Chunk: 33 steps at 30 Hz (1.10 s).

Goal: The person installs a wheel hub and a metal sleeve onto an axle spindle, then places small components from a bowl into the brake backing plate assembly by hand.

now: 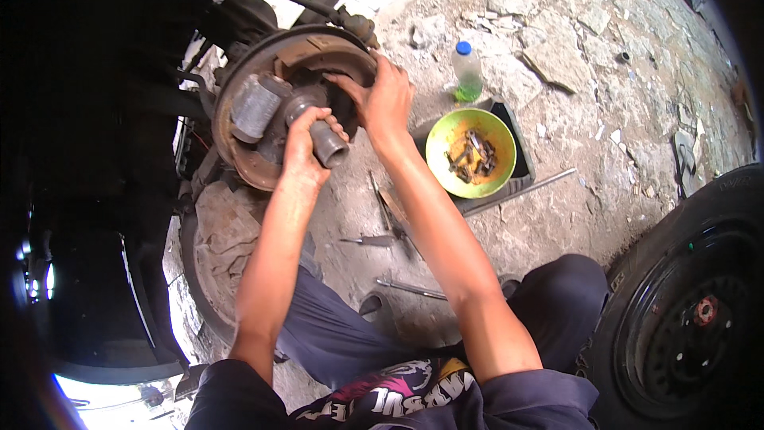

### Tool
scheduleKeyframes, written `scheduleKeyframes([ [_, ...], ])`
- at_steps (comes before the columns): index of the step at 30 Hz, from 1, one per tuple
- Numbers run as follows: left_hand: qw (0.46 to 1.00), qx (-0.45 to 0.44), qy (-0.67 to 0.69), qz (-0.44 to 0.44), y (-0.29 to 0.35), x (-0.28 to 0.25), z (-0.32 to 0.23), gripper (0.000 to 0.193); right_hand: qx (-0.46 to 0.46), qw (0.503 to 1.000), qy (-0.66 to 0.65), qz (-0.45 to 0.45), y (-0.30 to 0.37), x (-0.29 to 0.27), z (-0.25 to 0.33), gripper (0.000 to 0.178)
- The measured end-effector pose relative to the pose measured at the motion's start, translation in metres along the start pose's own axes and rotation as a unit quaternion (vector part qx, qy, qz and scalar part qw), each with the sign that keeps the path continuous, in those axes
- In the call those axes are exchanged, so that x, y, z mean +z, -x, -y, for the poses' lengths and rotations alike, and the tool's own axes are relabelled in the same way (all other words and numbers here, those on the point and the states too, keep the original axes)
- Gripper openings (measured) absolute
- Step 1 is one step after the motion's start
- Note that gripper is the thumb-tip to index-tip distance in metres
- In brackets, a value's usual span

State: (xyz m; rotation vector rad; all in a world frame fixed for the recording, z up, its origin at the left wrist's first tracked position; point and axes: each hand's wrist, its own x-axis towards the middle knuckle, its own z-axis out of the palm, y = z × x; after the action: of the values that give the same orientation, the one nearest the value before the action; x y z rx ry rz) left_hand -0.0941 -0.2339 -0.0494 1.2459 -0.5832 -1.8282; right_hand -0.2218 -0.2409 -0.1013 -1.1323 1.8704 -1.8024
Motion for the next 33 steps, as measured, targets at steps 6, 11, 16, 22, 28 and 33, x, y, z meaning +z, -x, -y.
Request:
scheduleKeyframes([
  [6, 1.000, 0.014, 0.018, 0.001, -0.001, 0.010, 0.004, 0.014, -0.045, 0.999, -0.006, 0.030, -0.012, -0.018, 0.002, 0.058],
  [11, 0.999, 0.027, 0.002, 0.021, 0.001, 0.008, 0.004, 0.013, -0.094, 0.971, 0.104, 0.191, -0.026, -0.042, -0.006, 0.060],
  [16, 0.999, 0.020, 0.033, 0.036, -0.012, 0.000, 0.012, 0.013, -0.015, 0.831, 0.332, 0.446, -0.093, -0.133, 0.021, 0.082],
  [22, 0.997, -0.013, 0.036, 0.064, -0.011, 0.000, 0.004, 0.013, -0.183, 0.862, 0.386, 0.272, -0.128, -0.176, -0.024, 0.040],
  [28, 0.996, 0.005, 0.030, 0.079, -0.013, -0.002, 0.004, 0.012, -0.061, 0.711, 0.498, 0.493, -0.030, -0.197, -0.137, 0.026],
  [33, 0.997, 0.002, 0.024, 0.077, -0.014, -0.003, 0.000, 0.012, -0.111, 0.680, 0.466, 0.554, -0.014, -0.151, -0.158, 0.018],
])
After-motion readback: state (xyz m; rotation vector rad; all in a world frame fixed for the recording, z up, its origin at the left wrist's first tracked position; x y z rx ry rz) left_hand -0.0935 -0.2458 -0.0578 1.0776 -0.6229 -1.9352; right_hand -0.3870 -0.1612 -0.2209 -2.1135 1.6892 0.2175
